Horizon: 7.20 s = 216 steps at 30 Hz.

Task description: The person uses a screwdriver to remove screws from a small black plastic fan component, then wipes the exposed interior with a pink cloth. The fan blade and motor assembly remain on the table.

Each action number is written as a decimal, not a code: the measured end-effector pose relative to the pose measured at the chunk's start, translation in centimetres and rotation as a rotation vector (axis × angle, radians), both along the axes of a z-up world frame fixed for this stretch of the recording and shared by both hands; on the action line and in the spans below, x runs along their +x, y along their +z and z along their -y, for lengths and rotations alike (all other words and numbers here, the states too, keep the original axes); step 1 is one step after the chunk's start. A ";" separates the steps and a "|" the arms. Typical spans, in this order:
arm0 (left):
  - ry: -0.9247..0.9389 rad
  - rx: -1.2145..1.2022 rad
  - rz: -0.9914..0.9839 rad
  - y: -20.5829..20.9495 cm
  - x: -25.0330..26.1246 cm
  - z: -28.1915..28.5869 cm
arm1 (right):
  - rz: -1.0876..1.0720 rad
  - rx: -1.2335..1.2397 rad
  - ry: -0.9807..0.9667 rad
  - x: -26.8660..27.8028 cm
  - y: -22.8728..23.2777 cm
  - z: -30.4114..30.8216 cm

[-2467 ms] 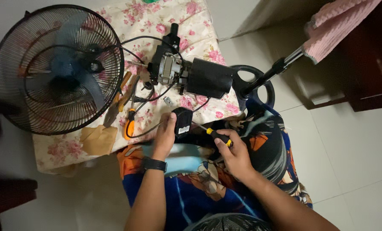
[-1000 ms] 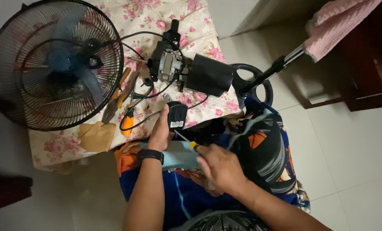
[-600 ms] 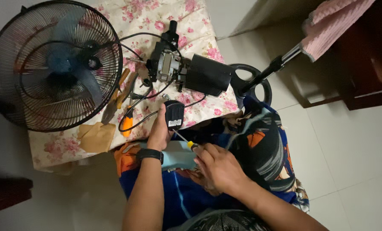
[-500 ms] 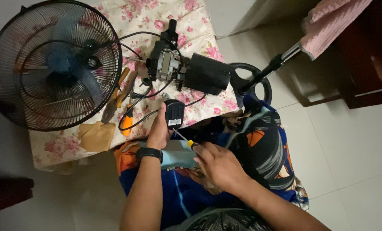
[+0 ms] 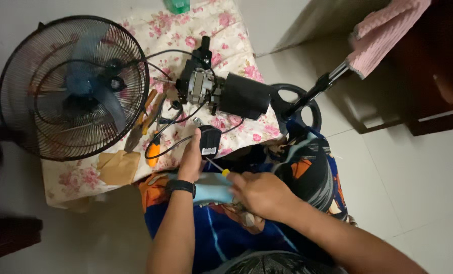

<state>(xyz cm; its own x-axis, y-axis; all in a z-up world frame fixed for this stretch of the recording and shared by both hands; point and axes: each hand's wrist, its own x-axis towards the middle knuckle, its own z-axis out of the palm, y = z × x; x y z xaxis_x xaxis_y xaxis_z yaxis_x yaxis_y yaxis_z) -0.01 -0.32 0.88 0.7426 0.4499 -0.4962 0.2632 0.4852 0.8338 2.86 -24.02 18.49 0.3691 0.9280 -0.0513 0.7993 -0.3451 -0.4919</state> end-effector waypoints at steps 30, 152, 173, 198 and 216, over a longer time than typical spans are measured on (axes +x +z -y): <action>-0.029 -0.232 0.134 1.2 0.1 0.1 | -0.089 0.344 -0.435 -2.4 0.0 -2.0; 0.019 -0.224 0.078 2.4 0.2 1.2 | -0.204 0.415 -0.399 -1.6 -2.5 1.4; 0.046 -0.242 0.061 2.1 0.2 0.8 | -0.355 0.188 -0.480 -1.1 -2.2 1.3; 0.083 0.112 0.077 -0.8 -0.7 0.8 | -0.261 0.432 -0.468 -1.3 -3.3 1.3; -0.043 0.617 0.108 4.0 -2.6 3.5 | -0.287 0.492 -0.509 0.2 -3.4 1.0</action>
<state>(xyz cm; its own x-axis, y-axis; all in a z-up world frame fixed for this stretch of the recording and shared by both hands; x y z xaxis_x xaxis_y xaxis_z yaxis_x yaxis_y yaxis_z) -2.61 -3.80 4.85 0.7979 0.5979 -0.0763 0.1708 -0.1030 0.9799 3.01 -24.99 15.06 0.7917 0.5880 0.1659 0.4184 -0.3239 -0.8485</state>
